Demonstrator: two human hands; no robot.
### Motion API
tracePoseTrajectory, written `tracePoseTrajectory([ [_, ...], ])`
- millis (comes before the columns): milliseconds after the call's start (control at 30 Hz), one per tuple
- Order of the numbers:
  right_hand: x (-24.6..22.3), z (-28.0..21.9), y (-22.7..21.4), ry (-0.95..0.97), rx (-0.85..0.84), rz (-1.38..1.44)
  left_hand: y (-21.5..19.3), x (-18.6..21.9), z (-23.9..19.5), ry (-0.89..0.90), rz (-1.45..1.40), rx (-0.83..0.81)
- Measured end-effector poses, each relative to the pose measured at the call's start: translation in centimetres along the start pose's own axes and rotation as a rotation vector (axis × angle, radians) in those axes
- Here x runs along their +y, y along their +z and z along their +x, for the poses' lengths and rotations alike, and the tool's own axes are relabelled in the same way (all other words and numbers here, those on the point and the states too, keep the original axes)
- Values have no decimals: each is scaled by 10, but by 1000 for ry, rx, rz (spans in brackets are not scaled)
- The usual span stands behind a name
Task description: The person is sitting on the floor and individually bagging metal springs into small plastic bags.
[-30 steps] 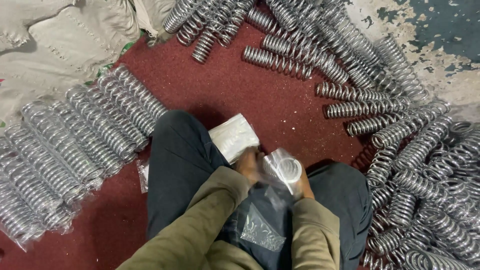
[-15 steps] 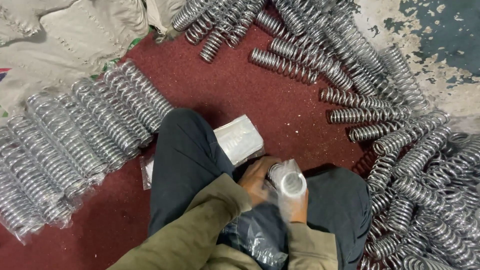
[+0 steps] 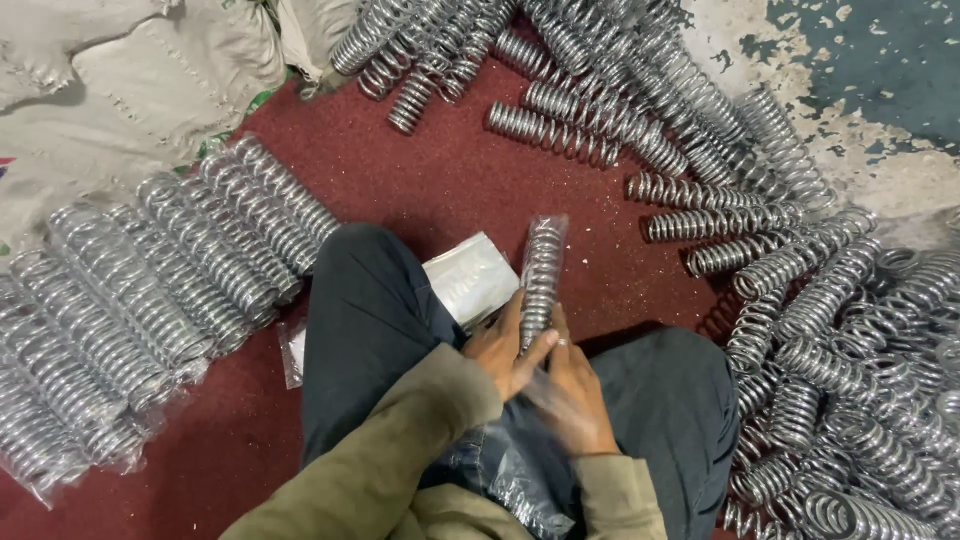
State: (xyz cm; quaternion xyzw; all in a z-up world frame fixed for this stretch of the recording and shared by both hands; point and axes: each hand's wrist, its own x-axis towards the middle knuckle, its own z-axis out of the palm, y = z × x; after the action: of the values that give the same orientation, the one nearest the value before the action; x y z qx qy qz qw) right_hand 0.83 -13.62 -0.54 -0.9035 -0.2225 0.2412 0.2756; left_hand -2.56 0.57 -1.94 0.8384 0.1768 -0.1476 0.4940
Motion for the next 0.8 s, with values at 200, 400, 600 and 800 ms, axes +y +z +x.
tracePoseTrajectory([
  [200,-53,-22,-73,-417,370,-31,-13,-5,-47,647,-22,299],
  [400,-68,-48,-73,-562,455,-197,-17,33,-23,887,-107,424],
  [600,-37,-69,-66,-228,563,-139,14,64,-43,874,-485,320],
  [800,-28,-47,-99,459,-130,-91,29,51,-65,793,-332,133],
])
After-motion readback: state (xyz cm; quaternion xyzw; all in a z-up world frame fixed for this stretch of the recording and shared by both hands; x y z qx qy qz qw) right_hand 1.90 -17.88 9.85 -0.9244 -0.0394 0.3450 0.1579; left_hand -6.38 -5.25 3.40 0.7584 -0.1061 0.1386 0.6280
